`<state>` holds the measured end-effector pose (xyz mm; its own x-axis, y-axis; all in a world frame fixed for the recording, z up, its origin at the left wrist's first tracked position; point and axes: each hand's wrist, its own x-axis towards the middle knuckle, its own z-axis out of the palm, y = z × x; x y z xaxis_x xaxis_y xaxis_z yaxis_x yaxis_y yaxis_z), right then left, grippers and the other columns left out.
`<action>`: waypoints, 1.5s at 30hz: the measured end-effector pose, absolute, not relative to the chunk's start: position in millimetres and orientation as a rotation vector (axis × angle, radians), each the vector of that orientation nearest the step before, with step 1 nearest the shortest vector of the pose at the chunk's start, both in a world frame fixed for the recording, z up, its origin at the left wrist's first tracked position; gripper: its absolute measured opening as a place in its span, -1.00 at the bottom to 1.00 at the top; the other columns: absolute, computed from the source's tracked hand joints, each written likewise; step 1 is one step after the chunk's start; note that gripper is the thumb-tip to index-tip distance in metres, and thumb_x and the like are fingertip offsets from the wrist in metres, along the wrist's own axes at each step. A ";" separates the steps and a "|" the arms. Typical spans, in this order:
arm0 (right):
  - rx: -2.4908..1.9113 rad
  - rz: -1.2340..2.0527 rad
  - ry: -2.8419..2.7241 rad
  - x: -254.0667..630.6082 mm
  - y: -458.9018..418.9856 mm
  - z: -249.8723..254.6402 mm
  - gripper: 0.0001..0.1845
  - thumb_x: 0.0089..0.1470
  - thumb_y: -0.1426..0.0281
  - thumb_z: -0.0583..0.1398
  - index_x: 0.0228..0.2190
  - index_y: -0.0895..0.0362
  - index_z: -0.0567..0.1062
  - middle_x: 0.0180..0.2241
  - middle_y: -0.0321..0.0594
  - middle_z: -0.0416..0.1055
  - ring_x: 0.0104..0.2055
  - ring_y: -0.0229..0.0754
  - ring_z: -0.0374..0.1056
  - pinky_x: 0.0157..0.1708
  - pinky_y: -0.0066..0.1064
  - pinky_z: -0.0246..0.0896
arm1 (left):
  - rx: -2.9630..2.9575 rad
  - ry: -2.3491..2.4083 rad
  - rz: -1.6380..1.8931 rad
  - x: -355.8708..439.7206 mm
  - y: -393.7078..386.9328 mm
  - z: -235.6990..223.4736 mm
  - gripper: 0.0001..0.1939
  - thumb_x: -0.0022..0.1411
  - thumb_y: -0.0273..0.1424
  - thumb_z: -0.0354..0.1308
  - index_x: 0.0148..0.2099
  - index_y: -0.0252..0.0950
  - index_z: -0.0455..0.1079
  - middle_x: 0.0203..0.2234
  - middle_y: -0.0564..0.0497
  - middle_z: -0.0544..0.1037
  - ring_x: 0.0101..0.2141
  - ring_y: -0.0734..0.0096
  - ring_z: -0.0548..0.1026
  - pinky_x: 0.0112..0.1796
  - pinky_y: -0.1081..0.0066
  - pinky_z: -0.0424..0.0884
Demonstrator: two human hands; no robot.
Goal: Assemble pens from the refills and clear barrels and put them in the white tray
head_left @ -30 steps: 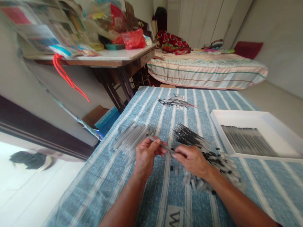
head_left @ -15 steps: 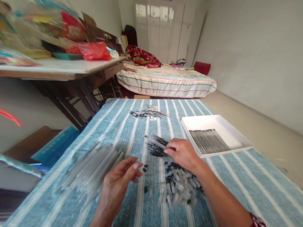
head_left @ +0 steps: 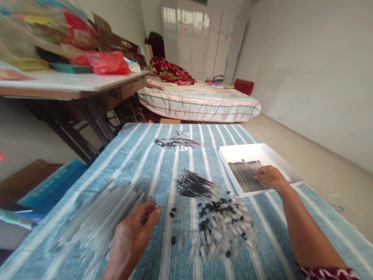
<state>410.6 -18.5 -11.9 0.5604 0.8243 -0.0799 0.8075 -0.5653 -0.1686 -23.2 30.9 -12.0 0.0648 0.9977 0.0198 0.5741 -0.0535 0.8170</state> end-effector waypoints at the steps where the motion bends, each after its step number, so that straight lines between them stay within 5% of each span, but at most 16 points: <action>1: -2.668 0.255 -1.419 411.1 -18.8 -14.5 -0.84 -0.11 0.33 0.20 -0.50 0.12 0.57 -0.50 -0.23 0.49 -0.39 -0.19 0.39 -0.45 -0.50 0.13 | 1.702 1.575 0.835 -23.9 31.4 -14.9 -0.66 -0.09 -0.11 0.18 -0.30 -0.21 0.44 -0.56 0.06 0.59 -0.47 0.22 0.56 -0.41 0.41 0.44; 17: -2.699 0.424 -1.426 411.3 -22.0 -16.3 -0.69 0.04 0.25 0.10 -0.45 0.14 0.59 -0.58 -0.17 0.46 -0.48 -0.18 0.37 -0.46 -0.43 0.13 | 1.628 1.589 0.876 -33.1 36.1 -16.3 -0.65 -0.06 -0.14 0.19 -0.26 -0.26 0.43 -0.57 0.02 0.57 -0.51 0.22 0.55 -0.50 0.43 0.41; 24: -2.742 0.361 -1.377 418.1 -24.5 -20.1 -0.63 0.01 0.18 0.15 -0.35 0.18 0.61 -0.27 0.18 0.49 -0.36 -0.02 0.40 -0.43 -0.27 0.09 | 1.554 1.631 1.049 -35.8 28.5 -1.8 -0.78 0.00 -0.25 0.17 -0.32 -0.27 0.44 -0.57 0.04 0.56 -0.58 0.32 0.51 -0.53 0.45 0.38; 28: -2.738 0.244 -1.341 405.8 -21.2 -15.4 -0.62 0.01 0.14 0.15 -0.33 0.15 0.61 -0.28 0.19 0.49 -0.38 0.00 0.38 -0.45 -0.24 0.07 | 1.652 1.683 1.098 -40.7 28.5 -5.7 -0.84 0.00 -0.30 0.18 -0.34 -0.25 0.46 -0.56 0.04 0.55 -0.54 0.32 0.50 -0.47 0.44 0.37; 32: -2.468 0.182 -1.454 363.9 -17.6 -4.4 -0.67 -0.01 0.16 0.16 -0.36 0.12 0.60 -0.38 0.00 0.51 -0.41 -0.08 0.36 -0.41 -0.31 0.11 | 2.084 1.773 0.831 -35.2 25.0 -10.6 -0.85 0.12 -0.39 0.06 -0.30 -0.25 0.45 -0.42 -0.05 0.55 -0.36 0.24 0.51 -0.30 0.39 0.35; 37: -2.051 0.397 -1.749 295.2 -10.7 1.1 -0.63 0.03 0.15 0.08 -0.60 0.11 0.49 -0.66 -0.30 0.36 -0.58 -0.25 0.24 -0.52 -0.46 0.05 | 2.316 1.999 0.183 -17.7 16.6 -10.7 -0.77 0.20 -0.44 -0.08 -0.26 -0.32 0.41 -0.31 -0.17 0.48 -0.38 0.20 0.50 -0.40 0.36 0.32; 45: -1.979 0.384 -2.317 216.4 0.7 1.2 -0.79 0.04 0.33 0.11 -0.45 0.08 0.54 -0.47 -0.22 0.51 -0.39 -0.16 0.40 -0.45 -0.47 0.04 | 2.369 1.998 -0.025 -12.4 14.9 -12.0 -0.72 0.22 -0.49 -0.14 -0.29 -0.32 0.41 -0.32 -0.14 0.47 -0.28 0.22 0.47 -0.31 0.35 0.33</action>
